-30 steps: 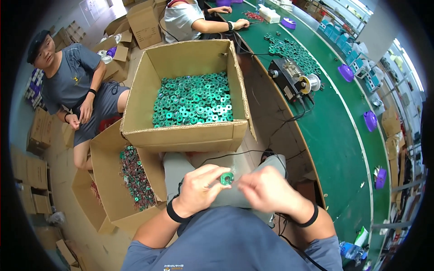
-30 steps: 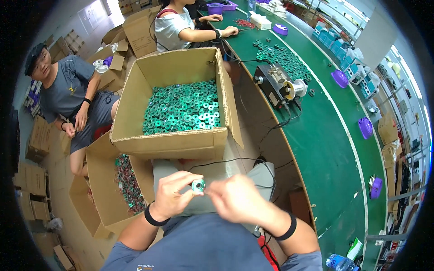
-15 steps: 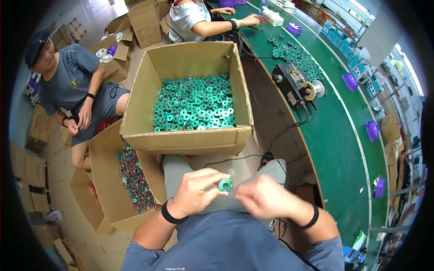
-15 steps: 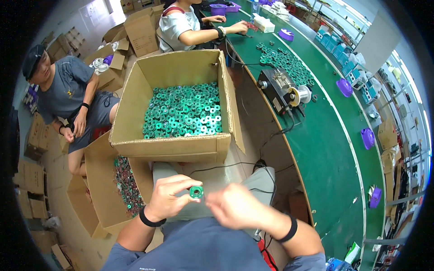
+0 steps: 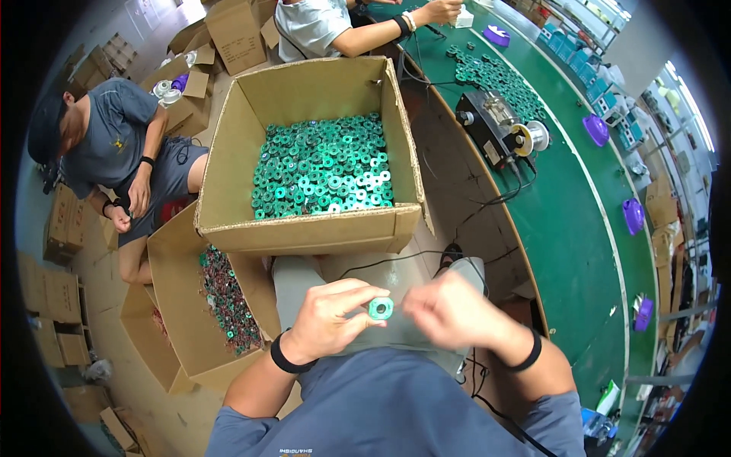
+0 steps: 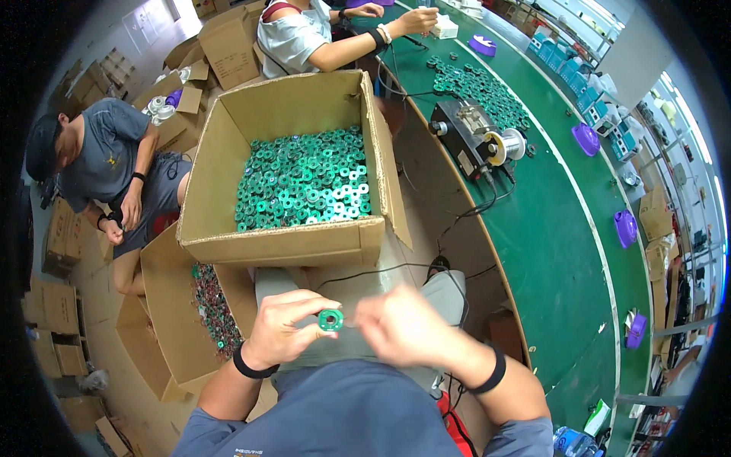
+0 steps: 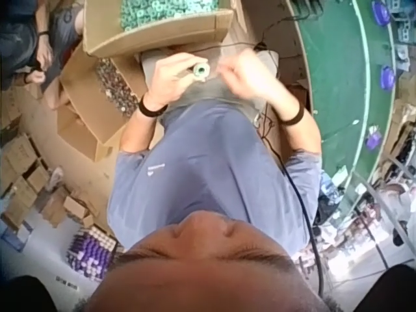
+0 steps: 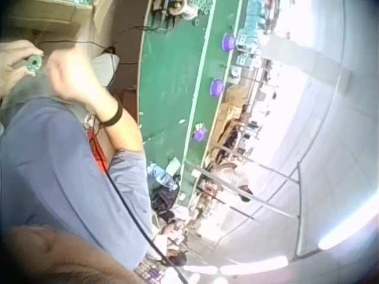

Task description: The person picks up a green component from a box, threads a wire through its center, and places the assembly into a separate cardboard box.

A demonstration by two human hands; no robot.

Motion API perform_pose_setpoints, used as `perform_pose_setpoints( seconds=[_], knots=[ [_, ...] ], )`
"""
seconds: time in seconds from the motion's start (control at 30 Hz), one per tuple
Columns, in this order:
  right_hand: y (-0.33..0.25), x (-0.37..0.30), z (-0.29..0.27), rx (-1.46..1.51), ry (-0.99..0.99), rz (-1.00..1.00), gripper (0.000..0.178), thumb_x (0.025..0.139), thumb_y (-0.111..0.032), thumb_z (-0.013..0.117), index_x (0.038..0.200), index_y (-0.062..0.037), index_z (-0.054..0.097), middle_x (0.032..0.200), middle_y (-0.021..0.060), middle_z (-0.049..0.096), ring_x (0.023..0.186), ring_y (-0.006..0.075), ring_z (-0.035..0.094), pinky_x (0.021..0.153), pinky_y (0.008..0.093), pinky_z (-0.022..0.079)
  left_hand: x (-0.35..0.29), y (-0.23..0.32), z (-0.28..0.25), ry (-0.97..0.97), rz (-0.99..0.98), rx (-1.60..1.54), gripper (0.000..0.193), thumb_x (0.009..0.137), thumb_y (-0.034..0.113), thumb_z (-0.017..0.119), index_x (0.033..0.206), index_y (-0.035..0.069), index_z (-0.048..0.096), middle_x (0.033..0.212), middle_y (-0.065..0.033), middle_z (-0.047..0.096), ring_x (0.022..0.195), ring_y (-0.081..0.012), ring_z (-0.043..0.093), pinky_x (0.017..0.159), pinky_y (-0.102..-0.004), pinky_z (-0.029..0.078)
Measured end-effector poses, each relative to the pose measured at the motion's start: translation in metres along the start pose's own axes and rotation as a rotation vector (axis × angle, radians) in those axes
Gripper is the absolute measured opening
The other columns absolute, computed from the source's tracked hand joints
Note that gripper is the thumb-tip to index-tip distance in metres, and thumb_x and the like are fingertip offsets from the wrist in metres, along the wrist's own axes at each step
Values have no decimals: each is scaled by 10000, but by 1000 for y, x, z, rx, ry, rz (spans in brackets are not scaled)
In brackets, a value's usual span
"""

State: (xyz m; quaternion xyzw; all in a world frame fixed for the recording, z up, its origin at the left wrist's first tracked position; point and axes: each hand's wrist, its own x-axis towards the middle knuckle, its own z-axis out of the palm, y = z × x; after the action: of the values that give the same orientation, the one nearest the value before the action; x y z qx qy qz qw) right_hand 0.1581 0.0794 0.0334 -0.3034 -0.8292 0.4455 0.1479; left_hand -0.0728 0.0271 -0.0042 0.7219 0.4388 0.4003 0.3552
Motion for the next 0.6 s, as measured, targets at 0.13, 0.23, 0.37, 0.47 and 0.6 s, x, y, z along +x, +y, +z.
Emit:
perform_pose_setpoints(
  seconds=[0.13, 0.23, 0.37, 0.47, 0.6],
  knots=[
    [3, 3, -3, 32, -2, -25, 55, 828, -66, 607, 782, -42, 624, 619, 176, 599, 577, 387, 621, 549, 462, 506, 1, -2, 2, -23, -14, -17, 320, 763, 59, 816, 1066, 33, 716, 883, -98, 698, 709, -225, 672, 610, -308, 548],
    [-6, -6, 13, 1, -35, -136, 35, 823, -66, 598, 795, -57, 617, 643, 186, 592, 614, 386, 629, 555, 463, 503, 3, -3, -3, 4, -20, -35, 311, 761, 66, 818, 1053, 27, 717, 888, -103, 702, 728, -232, 680, 636, -312, 554],
    [19, 5, -5, -96, 41, 71, 73, 843, -68, 597, 787, -32, 627, 666, 158, 613, 590, 358, 602, 544, 411, 489, 3, 7, -6, 9, -51, -7, 280, 714, 40, 819, 981, 2, 745, 860, -106, 730, 775, -232, 710, 693, -333, 555],
    [17, -15, 15, 50, -89, 26, 131, 889, -88, 597, 782, -26, 637, 625, 165, 597, 581, 364, 610, 551, 416, 492, 2, -8, -21, 142, -90, -149, 345, 715, -3, 817, 1041, -27, 709, 943, -125, 727, 830, -198, 706, 746, -320, 564],
    [25, -29, 19, 121, -67, 81, 162, 912, -127, 588, 788, -37, 639, 631, 180, 605, 606, 394, 620, 572, 451, 503, 15, -34, -75, 340, -395, -727, 410, 940, 77, 654, 1328, -21, 565, 1145, -123, 681, 888, -137, 649, 779, -263, 544]
  ],
)
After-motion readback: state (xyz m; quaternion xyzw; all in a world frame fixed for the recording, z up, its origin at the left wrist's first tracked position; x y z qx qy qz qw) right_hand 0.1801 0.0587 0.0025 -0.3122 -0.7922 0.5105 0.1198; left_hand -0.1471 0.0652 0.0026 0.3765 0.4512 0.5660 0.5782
